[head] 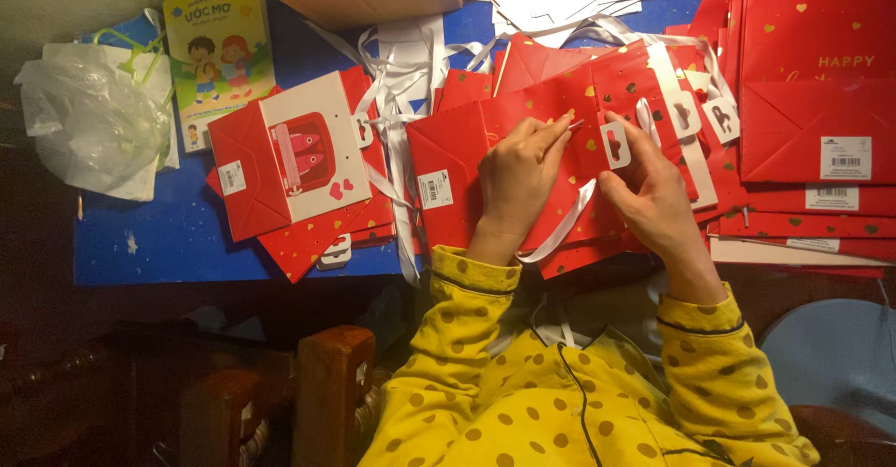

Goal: The person assembles red gift boxes by threading white ribbons through the handle slots and tying them. They handle multiple boxes one at a time, folding flaps and securing ribbons before stacking the finished boxes on the table.

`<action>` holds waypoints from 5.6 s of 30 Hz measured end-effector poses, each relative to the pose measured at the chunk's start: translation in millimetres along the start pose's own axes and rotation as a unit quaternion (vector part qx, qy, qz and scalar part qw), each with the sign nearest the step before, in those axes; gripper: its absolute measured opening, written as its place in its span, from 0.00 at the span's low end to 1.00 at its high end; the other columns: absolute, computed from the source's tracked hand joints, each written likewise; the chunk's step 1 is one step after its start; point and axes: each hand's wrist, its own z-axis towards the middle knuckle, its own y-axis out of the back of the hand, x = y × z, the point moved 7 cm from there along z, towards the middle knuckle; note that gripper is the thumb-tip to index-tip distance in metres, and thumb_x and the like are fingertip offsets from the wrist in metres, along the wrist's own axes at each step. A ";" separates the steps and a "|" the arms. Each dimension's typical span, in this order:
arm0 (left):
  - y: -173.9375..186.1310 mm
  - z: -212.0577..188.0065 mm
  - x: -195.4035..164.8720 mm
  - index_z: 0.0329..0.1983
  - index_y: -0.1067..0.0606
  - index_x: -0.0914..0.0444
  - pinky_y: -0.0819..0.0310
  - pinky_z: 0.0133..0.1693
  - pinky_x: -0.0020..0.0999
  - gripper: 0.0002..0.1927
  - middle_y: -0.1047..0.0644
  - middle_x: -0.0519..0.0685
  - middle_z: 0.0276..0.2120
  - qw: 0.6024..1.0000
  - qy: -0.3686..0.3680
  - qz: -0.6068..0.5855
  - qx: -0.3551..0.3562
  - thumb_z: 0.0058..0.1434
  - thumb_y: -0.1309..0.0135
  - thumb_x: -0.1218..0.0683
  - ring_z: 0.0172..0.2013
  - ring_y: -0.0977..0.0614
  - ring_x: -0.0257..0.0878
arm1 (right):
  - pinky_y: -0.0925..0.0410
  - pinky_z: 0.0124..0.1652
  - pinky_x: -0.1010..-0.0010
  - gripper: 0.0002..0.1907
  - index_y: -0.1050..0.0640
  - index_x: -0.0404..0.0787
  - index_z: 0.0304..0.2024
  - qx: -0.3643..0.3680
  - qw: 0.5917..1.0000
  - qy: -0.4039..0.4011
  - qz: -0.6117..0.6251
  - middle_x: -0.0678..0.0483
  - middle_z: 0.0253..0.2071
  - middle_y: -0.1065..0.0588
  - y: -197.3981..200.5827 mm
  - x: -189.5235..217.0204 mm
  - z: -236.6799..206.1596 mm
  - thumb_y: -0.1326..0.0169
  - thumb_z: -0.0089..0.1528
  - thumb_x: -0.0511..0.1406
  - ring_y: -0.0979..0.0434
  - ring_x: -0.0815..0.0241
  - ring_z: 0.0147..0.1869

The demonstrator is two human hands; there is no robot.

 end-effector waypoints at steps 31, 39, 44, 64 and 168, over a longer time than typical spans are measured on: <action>5.0 -3.5 -24.8 0.35 0.26 0.63 0.22 0.37 0.40 0.03 0.26 0.51 0.36 0.970 -0.141 0.184 0.068 0.61 0.43 0.62 0.37 0.18 0.46 | 0.39 0.66 0.61 0.32 0.29 0.41 0.67 0.048 0.964 0.177 -0.191 0.45 0.67 0.29 -14.1 15.8 -9.3 0.46 0.58 0.26 0.30 0.47 0.69; 12.2 -9.9 -4.5 0.48 0.20 0.61 0.24 0.38 0.41 0.10 0.23 0.51 0.36 0.998 -0.029 -0.039 0.040 0.65 0.43 0.56 0.36 0.18 0.47 | 0.32 0.57 0.63 0.32 0.31 0.42 0.67 0.063 0.982 0.094 -0.148 0.46 0.69 0.32 -16.9 29.5 -9.2 0.43 0.59 0.35 0.25 0.51 0.54; 5.2 -16.4 15.5 0.52 0.20 0.62 0.26 0.35 0.34 0.12 0.20 0.50 0.37 0.982 0.060 -0.169 0.058 0.68 0.45 0.55 0.30 0.20 0.41 | 0.35 0.60 0.56 0.30 0.29 0.38 0.66 0.060 0.936 0.182 -0.295 0.39 0.67 0.35 -23.0 70.6 -11.5 0.42 0.61 0.37 0.31 0.39 0.66; 2.9 -17.2 13.8 0.56 0.20 0.56 0.26 0.32 0.23 0.15 0.17 0.44 0.39 0.956 0.118 -0.256 0.076 0.67 0.41 0.55 0.32 0.20 0.28 | 0.33 0.31 0.73 0.12 0.19 0.41 0.53 -0.087 0.978 0.036 -0.188 0.51 0.36 0.18 -5.7 3.6 16.9 0.44 0.68 0.34 0.23 0.65 0.29; -7.2 -21.9 -25.1 0.76 0.46 0.68 0.28 0.66 0.41 0.32 0.20 0.59 0.46 0.845 0.063 -0.530 0.027 0.80 0.57 0.43 0.55 0.19 0.43 | 0.32 0.37 0.71 0.12 0.25 0.36 0.50 -0.121 0.972 0.141 -0.142 0.52 0.34 0.23 38.2 6.6 7.9 0.40 0.66 0.33 0.22 0.65 0.36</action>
